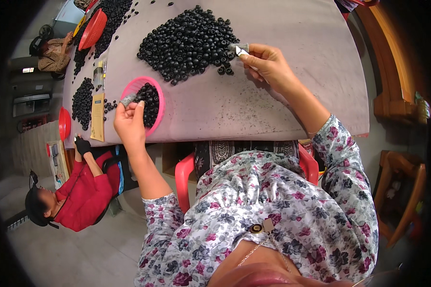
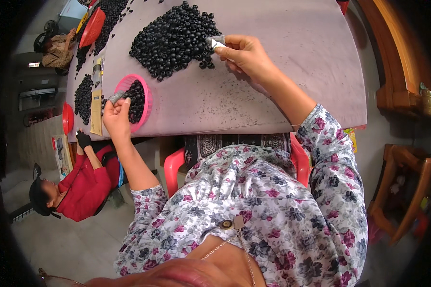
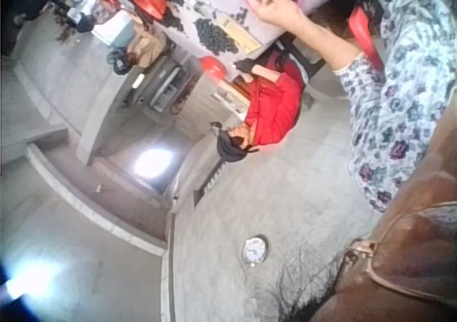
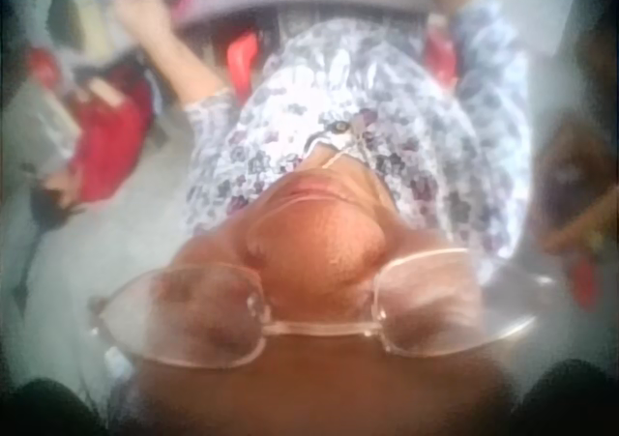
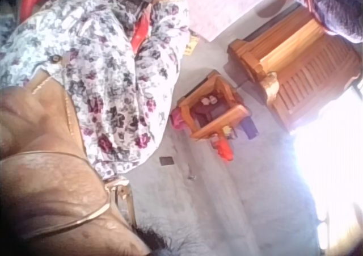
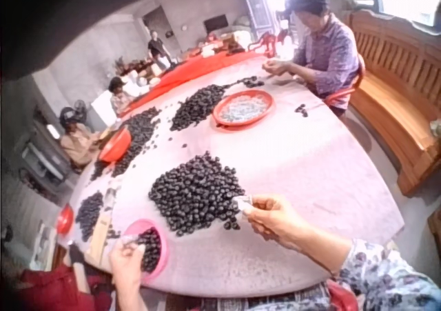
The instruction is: Sorting small black spherical objects (likely seeds or plastic pellets) on a table.
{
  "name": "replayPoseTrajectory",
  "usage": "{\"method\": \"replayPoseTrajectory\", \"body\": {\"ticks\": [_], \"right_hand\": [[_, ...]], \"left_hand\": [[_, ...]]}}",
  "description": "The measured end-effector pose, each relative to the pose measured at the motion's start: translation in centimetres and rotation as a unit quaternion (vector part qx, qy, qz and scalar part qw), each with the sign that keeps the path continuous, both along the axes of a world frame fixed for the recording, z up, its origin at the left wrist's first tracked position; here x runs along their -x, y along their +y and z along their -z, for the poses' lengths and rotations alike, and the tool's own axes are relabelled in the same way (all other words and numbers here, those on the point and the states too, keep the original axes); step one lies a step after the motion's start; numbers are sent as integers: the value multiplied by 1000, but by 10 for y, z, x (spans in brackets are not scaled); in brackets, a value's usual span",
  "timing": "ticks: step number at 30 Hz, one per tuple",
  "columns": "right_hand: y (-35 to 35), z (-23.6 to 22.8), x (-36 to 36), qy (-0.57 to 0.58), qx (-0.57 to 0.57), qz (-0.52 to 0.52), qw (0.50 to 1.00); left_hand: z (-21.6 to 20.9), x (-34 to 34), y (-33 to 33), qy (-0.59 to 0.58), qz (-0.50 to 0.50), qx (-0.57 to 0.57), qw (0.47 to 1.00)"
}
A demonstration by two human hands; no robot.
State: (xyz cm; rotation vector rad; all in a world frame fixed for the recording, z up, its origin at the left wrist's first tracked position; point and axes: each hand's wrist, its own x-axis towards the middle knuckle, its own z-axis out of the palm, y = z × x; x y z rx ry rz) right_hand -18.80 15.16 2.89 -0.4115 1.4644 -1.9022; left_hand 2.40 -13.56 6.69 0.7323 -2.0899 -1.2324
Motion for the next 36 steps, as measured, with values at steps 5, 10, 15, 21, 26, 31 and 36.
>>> {"method": "replayPoseTrajectory", "body": {"ticks": [5, 10, 15, 21, 26, 31, 36], "right_hand": [[-3, 6, 0, 14, -12, 22, 1000], [1, 7, 3, -1, -7, 3, 1000], [0, -4, -4, -16, -19, -5, 1000], [1, -2, -2, -17, 12, -19, 1000], [-1, 5, 0, 98, -26, -35, 994], [-4, -2, -11, 154, -6, -109, 982], [-7, 1, -22, 171, 24, -127, 977]], "left_hand": [[6, 36, 72, 1, 68, 234, 970], [22, 96, 111, -87, 168, 260, 947], [45, 117, 109, -141, 189, 289, 928], [42, 117, 114, -123, 244, 264, 925], [51, 107, 117, -124, 210, 233, 941], [48, 89, 114, 16, 161, -450, 878], [53, 84, 110, 63, 180, -708, 680]]}}
